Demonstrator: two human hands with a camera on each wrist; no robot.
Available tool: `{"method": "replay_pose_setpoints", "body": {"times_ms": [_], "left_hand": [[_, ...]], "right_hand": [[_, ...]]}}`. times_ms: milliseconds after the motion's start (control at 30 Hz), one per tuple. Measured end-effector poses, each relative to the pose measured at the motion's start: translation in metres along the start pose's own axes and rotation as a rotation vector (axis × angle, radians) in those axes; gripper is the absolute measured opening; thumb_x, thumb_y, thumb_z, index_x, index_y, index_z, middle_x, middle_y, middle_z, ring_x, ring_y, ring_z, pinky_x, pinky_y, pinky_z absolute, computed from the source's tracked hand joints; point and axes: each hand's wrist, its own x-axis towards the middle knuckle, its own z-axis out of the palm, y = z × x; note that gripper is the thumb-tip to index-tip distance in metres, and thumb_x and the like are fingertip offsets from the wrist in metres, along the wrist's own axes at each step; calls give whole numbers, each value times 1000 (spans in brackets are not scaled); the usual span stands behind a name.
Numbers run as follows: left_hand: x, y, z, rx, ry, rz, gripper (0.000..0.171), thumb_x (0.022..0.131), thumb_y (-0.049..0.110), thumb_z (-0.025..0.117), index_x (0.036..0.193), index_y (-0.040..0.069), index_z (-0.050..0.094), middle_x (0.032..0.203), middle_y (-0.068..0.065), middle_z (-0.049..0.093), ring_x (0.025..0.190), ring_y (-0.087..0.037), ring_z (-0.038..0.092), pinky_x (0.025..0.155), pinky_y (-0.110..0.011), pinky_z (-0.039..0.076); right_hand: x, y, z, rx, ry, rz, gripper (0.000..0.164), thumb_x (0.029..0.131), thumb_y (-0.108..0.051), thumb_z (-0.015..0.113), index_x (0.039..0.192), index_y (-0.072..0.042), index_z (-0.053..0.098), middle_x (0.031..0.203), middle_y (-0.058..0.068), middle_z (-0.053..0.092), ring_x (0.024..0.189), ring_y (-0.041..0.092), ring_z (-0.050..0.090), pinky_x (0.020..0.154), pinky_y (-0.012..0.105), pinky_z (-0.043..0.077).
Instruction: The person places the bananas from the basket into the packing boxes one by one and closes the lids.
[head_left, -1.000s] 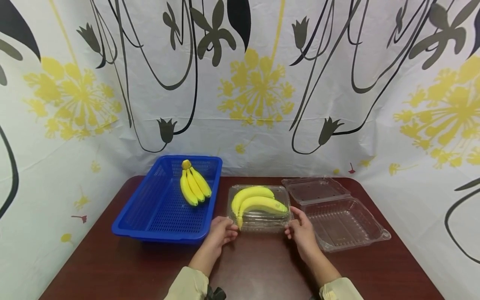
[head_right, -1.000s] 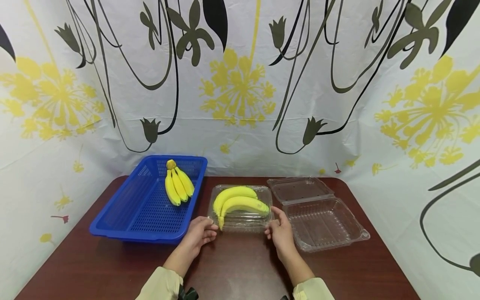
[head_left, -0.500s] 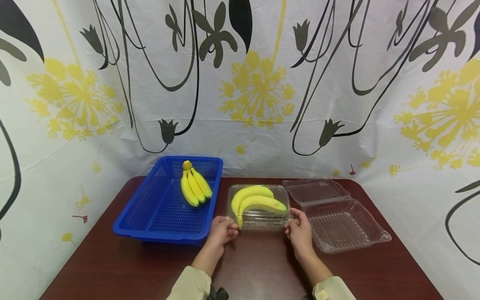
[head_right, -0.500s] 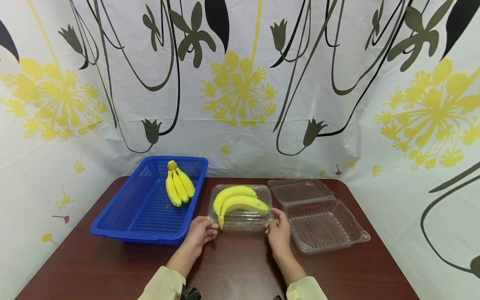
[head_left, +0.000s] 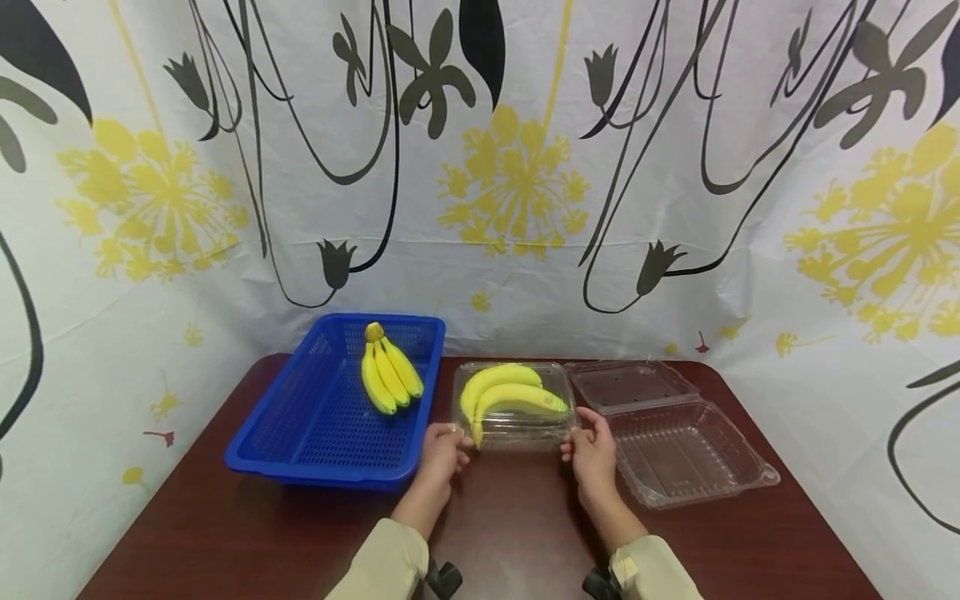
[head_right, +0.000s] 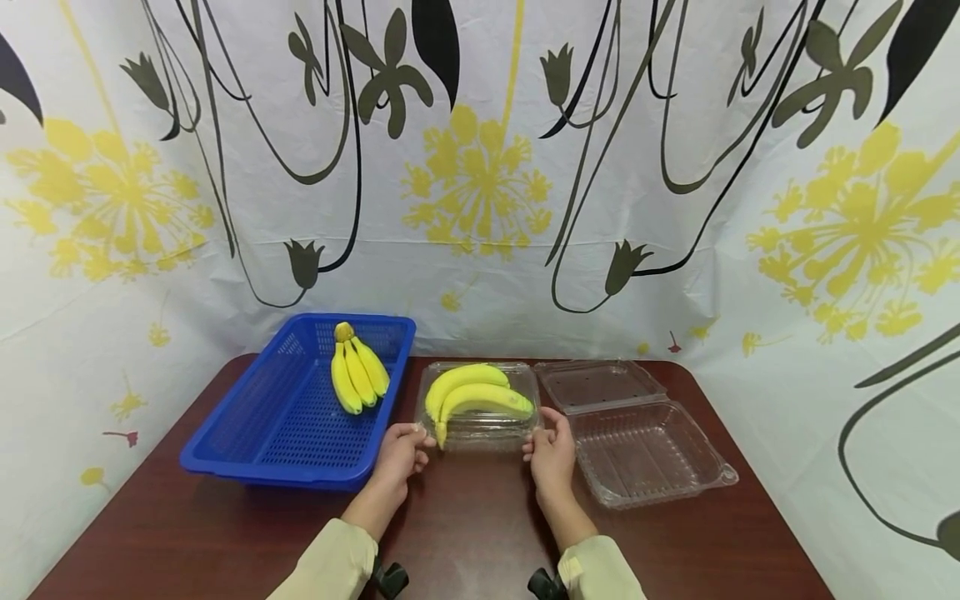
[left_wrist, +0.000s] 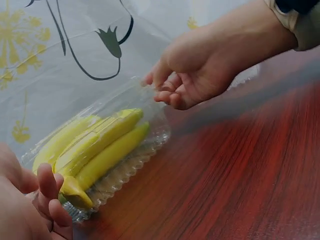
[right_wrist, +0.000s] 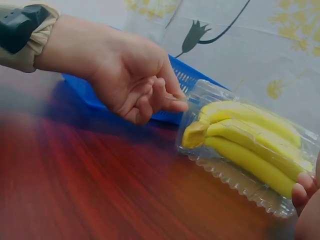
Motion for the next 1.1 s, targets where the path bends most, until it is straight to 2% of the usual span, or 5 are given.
{"method": "replay_pose_setpoints", "body": {"times_ms": [300, 567, 800, 1000, 1100], "left_hand": [[3, -3, 1, -54, 18, 45, 29, 101, 19, 50, 123, 0, 49, 86, -12, 66, 53, -13, 56, 52, -25, 45], [1, 0, -3, -67, -15, 42, 43, 103, 27, 49, 134, 0, 38, 94, -18, 65, 54, -12, 56, 54, -26, 48], [-8, 3, -2, 33, -45, 64, 48, 97, 16, 54, 137, -1, 33, 84, -13, 63, 52, -13, 55, 50, -26, 46], [-19, 5, 0, 164, -47, 178, 53, 93, 9, 59, 138, 0, 31, 77, -10, 58, 53, -18, 54, 49, -28, 45], [-26, 8, 2, 224, -49, 239, 55, 92, 8, 61, 140, 2, 34, 76, -8, 56, 56, -22, 55, 52, -31, 46]], "right_hand": [[1, -4, 8, 79, -13, 71, 36, 100, -3, 44, 136, -1, 44, 77, 9, 56, 59, 13, 59, 54, 26, 53], [-11, -8, 9, 39, -54, 99, 55, 98, -4, 49, 150, -11, 31, 97, 18, 60, 70, 18, 65, 59, 32, 56], [-27, -10, 8, 24, -75, 45, 60, 98, 0, 50, 152, -13, 27, 105, 24, 60, 73, 21, 66, 58, 34, 56], [-37, -20, 11, 47, -94, -75, 58, 96, -1, 57, 148, -9, 34, 103, 26, 61, 72, 22, 67, 58, 33, 56], [-40, -24, 12, 0, -125, -158, 53, 95, 0, 58, 145, -8, 41, 105, 28, 62, 75, 27, 67, 62, 35, 57]]}}
